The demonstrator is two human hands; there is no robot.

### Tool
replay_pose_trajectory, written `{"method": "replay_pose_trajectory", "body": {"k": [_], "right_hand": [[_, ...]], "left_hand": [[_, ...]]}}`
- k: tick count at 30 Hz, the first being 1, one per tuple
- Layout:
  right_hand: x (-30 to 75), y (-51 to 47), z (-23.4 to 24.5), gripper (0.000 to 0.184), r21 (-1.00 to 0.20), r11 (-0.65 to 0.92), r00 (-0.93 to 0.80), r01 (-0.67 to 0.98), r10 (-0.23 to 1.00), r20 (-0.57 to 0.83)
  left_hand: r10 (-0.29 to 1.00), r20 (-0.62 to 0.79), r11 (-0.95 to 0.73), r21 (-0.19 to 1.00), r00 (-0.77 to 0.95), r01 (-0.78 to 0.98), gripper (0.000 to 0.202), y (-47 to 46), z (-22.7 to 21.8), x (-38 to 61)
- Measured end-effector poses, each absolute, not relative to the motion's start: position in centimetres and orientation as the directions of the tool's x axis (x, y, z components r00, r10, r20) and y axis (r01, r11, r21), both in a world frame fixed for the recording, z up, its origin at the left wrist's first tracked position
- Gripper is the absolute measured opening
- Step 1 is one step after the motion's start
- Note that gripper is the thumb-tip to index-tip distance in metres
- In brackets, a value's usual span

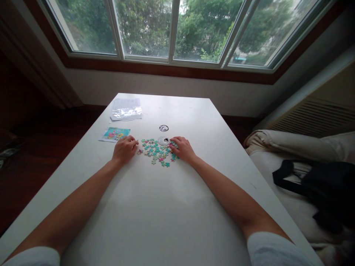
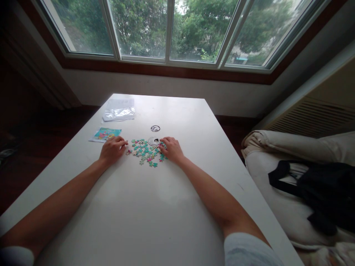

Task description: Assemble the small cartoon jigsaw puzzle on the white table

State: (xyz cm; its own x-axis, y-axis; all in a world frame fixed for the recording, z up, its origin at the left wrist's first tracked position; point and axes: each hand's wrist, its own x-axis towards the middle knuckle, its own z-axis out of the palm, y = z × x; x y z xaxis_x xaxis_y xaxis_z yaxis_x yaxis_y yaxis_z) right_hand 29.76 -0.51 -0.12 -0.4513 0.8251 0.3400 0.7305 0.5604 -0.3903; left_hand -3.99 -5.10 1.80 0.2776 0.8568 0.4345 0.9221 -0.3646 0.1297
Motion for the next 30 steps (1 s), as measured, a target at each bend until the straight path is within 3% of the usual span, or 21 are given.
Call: {"method": "replay_pose_trajectory", "body": {"k": [3,9,19,30], "right_hand": [[29.75,-0.47,-0.16,0.037,-0.39,0.555,-0.447,0.735,0.829,0.336],[29.77,-0.45,-0.12,0.037,-0.394,0.555,-0.449,0.733,0.829,0.333],[29.8,-0.53,-0.12,0.037,-0.387,0.552,-0.451,0.738,0.831,0.324],[29.77,-0.58,-0.08,0.037,-0.392,0.55,-0.449,0.738,0.833,0.323]], "left_hand": [[0.863,0.405,-0.377,0.119,0.302,0.918,0.024,-5.22,1.91,-3.65],[0.877,0.38,-0.405,0.249,0.296,0.88,0.02,-5.22,1.42,-3.31],[0.874,0.306,-0.454,0.234,0.379,0.859,0.019,-5.39,1.98,-3.43],[0.904,0.348,-0.374,0.367,0.247,0.852,0.021,-5.28,1.31,-3.35]]}}
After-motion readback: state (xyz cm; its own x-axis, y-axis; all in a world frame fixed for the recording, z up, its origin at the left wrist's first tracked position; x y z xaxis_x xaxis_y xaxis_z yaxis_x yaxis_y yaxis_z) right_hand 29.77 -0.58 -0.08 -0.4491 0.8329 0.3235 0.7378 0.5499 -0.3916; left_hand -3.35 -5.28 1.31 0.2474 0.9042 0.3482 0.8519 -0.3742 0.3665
